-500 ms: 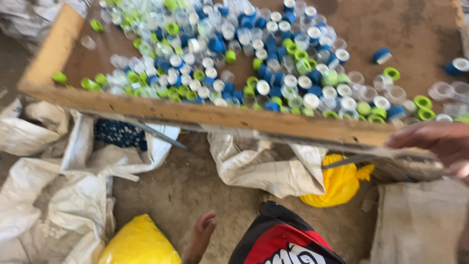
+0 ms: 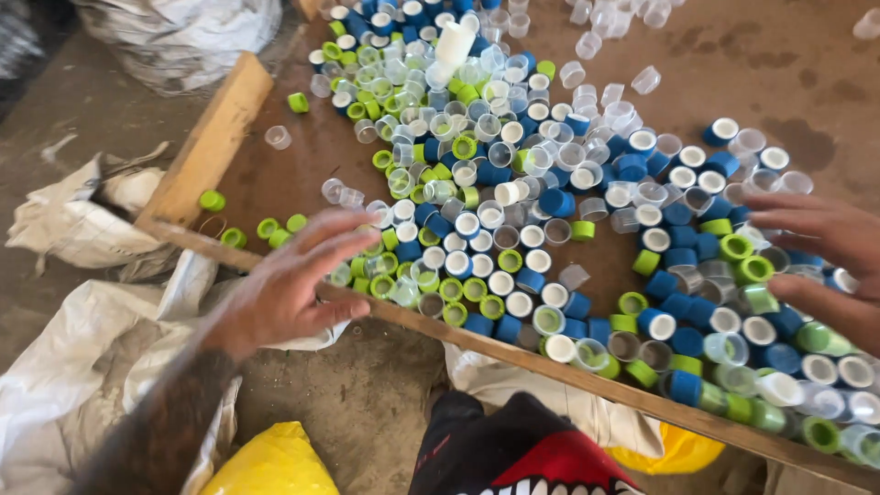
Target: The person sorts plastic bottle caps by color on a wooden table, separating blue and green caps into different white sacks. They repeatedly pick up caps, inspect them, and place them into the appropriate sacks.
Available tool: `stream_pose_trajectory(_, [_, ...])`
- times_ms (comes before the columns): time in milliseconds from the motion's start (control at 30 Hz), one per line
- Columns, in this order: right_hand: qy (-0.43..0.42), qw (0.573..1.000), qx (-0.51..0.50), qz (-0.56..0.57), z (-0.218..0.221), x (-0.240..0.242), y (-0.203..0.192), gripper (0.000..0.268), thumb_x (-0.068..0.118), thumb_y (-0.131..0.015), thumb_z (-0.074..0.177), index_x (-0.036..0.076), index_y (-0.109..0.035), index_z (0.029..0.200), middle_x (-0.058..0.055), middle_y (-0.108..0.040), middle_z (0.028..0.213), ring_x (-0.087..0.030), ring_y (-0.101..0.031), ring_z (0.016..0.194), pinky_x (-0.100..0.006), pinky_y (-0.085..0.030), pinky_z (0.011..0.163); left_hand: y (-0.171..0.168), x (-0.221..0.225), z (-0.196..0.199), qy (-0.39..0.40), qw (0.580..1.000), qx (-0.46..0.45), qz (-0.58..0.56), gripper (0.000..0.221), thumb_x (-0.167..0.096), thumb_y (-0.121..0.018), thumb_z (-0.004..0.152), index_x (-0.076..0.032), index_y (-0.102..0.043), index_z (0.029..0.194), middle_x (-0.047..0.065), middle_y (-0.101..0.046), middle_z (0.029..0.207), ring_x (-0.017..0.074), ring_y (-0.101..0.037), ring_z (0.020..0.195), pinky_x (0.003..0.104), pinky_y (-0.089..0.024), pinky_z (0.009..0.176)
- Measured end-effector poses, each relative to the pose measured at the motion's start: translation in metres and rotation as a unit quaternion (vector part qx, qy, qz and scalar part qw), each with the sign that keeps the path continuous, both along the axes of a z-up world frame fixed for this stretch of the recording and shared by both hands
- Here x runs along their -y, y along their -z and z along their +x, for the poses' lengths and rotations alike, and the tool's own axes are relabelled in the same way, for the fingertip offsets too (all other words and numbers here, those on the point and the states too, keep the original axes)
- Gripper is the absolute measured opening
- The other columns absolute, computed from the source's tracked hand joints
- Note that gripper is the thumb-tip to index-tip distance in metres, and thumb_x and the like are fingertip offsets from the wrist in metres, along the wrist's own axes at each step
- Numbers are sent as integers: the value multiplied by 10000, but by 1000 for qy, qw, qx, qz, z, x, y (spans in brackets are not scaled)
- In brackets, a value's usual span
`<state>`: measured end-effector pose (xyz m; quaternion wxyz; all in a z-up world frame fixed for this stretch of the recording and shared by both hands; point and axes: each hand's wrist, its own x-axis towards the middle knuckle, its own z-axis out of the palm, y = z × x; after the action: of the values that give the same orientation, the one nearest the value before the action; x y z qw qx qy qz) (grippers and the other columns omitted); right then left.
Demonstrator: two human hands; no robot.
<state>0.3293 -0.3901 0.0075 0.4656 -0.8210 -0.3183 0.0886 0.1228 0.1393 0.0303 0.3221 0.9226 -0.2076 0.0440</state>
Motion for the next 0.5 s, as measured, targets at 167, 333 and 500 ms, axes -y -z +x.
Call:
stream_pose_trajectory(167, [-116, 901, 151, -391, -7, -148, -15, 717, 472, -757, 777, 347, -519, 1442, -68, -216, 1694, -318, -140, 1561, -614, -164, 1189, 33, -50, 88, 295, 938, -24, 179, 589, -575, -196, 1067, -336, -412, 1560, 98, -184, 1705, 350, -73, 1576, 578, -12, 1243])
stream_pose_trajectory(333, [-175, 884, 321, -291, 4, -243, 17, 831, 750, -553, 834, 275, -462, 1510, -154, -268, 1672, -442, -194, 1525, -658, -230, 1158, 62, -48, 151, 404, 892, 83, 187, 774, -711, -517, 905, -312, -421, 1561, 86, -185, 1711, 365, -78, 1583, 653, -68, 1230])
stream_pose_trajectory(500, [-160, 848, 347, -369, 35, -253, 36, 1095, 979, -441, 765, 276, -327, 1596, -163, -231, 1675, -488, -177, 1503, -730, -201, 1134, 86, -21, 198, 421, 874, 148, 191, 1020, -778, -682, 797, -245, -362, 1607, 67, -122, 1720, 353, -5, 1578, 704, -30, 1226])
